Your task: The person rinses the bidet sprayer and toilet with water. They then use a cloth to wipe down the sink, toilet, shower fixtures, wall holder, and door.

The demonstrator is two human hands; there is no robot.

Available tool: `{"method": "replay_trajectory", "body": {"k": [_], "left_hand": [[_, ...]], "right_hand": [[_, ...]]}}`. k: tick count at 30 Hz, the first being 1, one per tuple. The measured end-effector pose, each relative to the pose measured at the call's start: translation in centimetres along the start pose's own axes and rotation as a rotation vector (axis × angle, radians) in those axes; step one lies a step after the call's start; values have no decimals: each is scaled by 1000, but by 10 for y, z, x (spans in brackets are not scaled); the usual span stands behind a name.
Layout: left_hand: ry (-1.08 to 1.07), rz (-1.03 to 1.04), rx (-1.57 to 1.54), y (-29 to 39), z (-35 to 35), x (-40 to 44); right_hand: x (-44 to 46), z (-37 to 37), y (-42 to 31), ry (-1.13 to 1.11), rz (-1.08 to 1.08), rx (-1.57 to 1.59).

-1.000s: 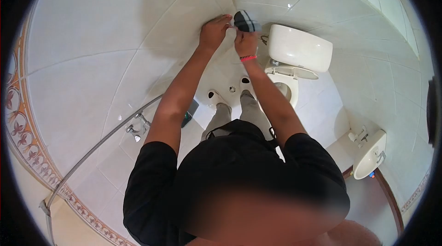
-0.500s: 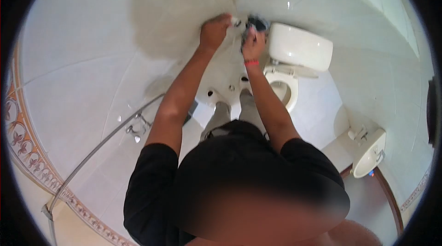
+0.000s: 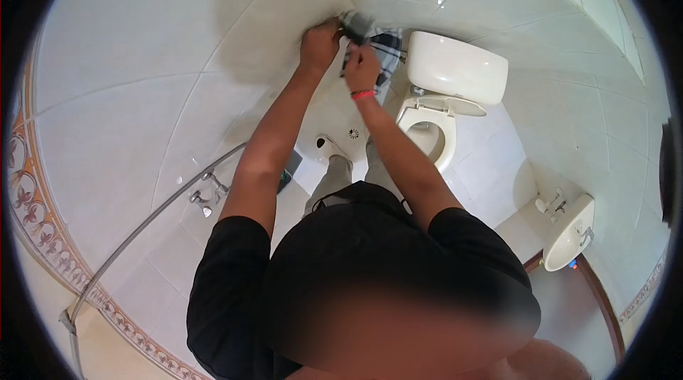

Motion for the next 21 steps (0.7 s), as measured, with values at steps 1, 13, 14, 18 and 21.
{"method": "replay_trajectory", "body": {"k": [1,13,14,18,21], "left_hand": [[17,7,1,-3,2,-3],[99,66,-88,-14,13,-1],[16,-9,-15,-9,10,0],[-38,31,-112,-20,12,-5],[66,126,-75,-22,-3,-45]], "right_hand": [[-3,-4,1,-66,48,0],[-53,-17,30,-429,100,19],[-73,-32,32,-496,184,-33],[-95,-55,110,-470,502,-39],[-78,-67,118,-536,612,348]]}}
Point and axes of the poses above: each hand's wrist, its own x-axis towards the middle knuckle, its own z-axis out of the palm, y = z × x, the point moved 1 cm from there along x, towards the middle knuckle, and after that the axes turned 9 degrees about y, right-handed, at the moved point
